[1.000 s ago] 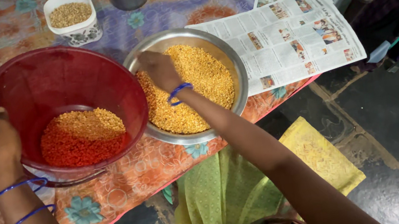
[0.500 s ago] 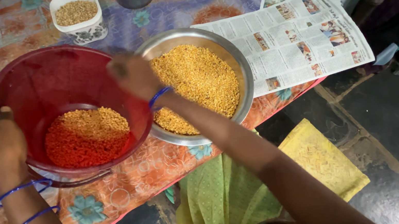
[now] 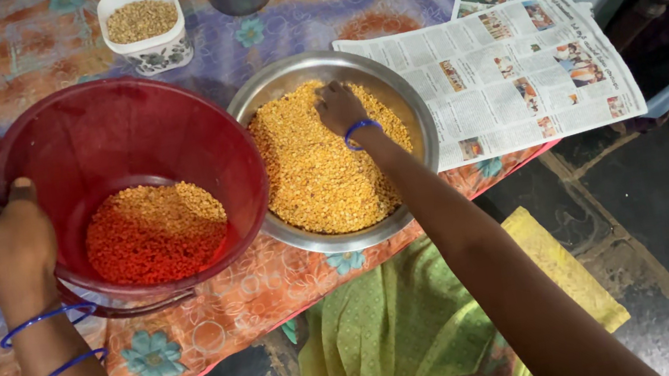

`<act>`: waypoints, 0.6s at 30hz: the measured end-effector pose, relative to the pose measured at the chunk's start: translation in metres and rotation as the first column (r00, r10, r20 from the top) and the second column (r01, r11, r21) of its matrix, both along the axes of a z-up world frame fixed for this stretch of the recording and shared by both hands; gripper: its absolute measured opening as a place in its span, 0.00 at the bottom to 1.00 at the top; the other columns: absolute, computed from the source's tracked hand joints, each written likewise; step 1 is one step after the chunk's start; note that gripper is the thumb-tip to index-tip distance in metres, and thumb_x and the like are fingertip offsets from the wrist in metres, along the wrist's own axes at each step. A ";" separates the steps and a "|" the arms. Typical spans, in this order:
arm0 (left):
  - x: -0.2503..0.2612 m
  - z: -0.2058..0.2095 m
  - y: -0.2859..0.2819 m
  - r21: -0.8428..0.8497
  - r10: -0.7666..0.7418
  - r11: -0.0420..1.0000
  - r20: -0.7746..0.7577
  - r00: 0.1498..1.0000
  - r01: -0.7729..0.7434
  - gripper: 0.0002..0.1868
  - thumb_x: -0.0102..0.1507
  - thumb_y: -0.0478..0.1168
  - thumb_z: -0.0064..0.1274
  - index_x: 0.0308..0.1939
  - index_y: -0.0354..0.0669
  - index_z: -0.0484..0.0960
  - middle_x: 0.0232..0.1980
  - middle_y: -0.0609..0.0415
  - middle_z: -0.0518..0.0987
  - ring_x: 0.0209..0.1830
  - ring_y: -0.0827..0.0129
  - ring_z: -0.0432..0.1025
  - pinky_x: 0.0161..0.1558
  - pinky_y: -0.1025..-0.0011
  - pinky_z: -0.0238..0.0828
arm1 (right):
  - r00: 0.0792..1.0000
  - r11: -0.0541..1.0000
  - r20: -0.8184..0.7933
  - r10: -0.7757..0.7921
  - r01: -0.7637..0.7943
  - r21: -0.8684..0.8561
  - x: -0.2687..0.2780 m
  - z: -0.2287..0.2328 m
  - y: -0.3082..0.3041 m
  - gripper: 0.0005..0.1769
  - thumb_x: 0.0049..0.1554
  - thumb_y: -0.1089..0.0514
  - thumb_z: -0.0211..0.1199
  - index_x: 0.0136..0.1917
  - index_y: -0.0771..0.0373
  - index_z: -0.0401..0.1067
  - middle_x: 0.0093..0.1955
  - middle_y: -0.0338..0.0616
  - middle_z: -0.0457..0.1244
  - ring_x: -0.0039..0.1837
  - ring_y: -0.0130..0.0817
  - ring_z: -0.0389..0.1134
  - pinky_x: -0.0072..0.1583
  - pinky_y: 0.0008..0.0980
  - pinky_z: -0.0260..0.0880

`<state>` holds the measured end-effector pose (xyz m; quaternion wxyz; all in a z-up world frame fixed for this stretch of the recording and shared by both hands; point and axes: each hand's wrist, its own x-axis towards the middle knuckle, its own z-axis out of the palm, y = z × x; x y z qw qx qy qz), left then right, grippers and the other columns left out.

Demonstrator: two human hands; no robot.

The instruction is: The person pours grains from a yellow tray into a white bucket, then transfers yellow grains from a metal bowl into a red bucket by hand. The person also moves a newspaper on the table.

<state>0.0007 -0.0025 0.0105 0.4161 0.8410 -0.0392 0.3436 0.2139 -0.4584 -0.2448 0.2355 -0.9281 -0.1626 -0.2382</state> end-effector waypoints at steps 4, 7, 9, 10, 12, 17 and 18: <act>0.000 0.006 -0.005 -0.095 -0.007 0.995 -0.039 0.999 0.003 0.25 0.62 0.22 0.46 0.64 0.32 0.76 0.60 0.43 0.79 0.59 0.63 0.74 0.62 0.68 0.69 | 0.992 0.998 -0.125 0.030 -0.024 0.051 -0.047 0.021 0.030 0.06 0.61 0.59 0.60 0.45 0.61 0.76 0.48 0.54 0.66 0.54 0.53 0.67 0.60 0.50 0.68; 0.001 0.005 -0.005 -0.086 -0.021 0.996 -0.026 0.999 0.018 0.24 0.64 0.21 0.45 0.64 0.31 0.76 0.60 0.43 0.79 0.59 0.63 0.74 0.63 0.68 0.69 | 0.987 0.992 -0.105 0.119 -0.115 0.043 -0.097 0.048 0.049 0.08 0.61 0.58 0.59 0.45 0.63 0.75 0.45 0.54 0.64 0.50 0.53 0.67 0.54 0.50 0.69; 0.002 0.002 -0.003 -0.068 -0.027 0.997 -0.010 1.000 0.026 0.24 0.64 0.21 0.46 0.65 0.30 0.76 0.60 0.43 0.79 0.60 0.63 0.75 0.63 0.67 0.69 | 0.984 0.987 -0.075 0.160 -0.158 0.022 -0.121 0.063 0.054 0.09 0.62 0.57 0.58 0.46 0.64 0.75 0.44 0.54 0.65 0.48 0.53 0.68 0.51 0.51 0.70; 0.002 0.000 -0.002 -0.057 -0.026 0.998 -0.004 1.000 0.026 0.24 0.64 0.21 0.46 0.65 0.30 0.76 0.60 0.43 0.79 0.60 0.63 0.75 0.64 0.67 0.69 | 0.984 0.986 -0.066 0.164 -0.164 0.000 -0.129 0.068 0.055 0.10 0.63 0.56 0.58 0.47 0.64 0.75 0.44 0.53 0.65 0.48 0.54 0.69 0.49 0.51 0.71; 0.002 -0.002 -0.001 -0.051 -0.033 0.998 0.003 0.999 0.033 0.24 0.65 0.21 0.46 0.66 0.30 0.76 0.61 0.43 0.79 0.61 0.63 0.75 0.64 0.67 0.69 | 0.989 0.988 -0.042 0.144 -0.146 -0.048 -0.137 0.071 0.053 0.13 0.63 0.53 0.57 0.46 0.64 0.75 0.44 0.53 0.67 0.45 0.54 0.70 0.46 0.51 0.72; 0.002 -0.003 -0.001 -0.079 -0.055 0.995 0.013 0.998 0.056 0.24 0.64 0.21 0.45 0.65 0.30 0.76 0.61 0.43 0.80 0.61 0.63 0.75 0.65 0.67 0.69 | 0.984 0.999 -0.172 -0.047 0.049 0.002 -0.118 0.062 0.038 0.21 0.67 0.48 0.55 0.40 0.63 0.76 0.38 0.56 0.69 0.40 0.55 0.71 0.45 0.50 0.72; 0.002 -0.002 -0.001 -0.071 -0.037 0.997 0.010 0.999 0.037 0.24 0.64 0.21 0.45 0.65 0.31 0.76 0.61 0.43 0.79 0.61 0.63 0.75 0.64 0.68 0.69 | 0.982 0.996 -0.185 -0.037 0.052 0.073 -0.111 0.062 0.035 0.21 0.67 0.48 0.55 0.42 0.64 0.77 0.38 0.56 0.70 0.38 0.53 0.71 0.43 0.48 0.72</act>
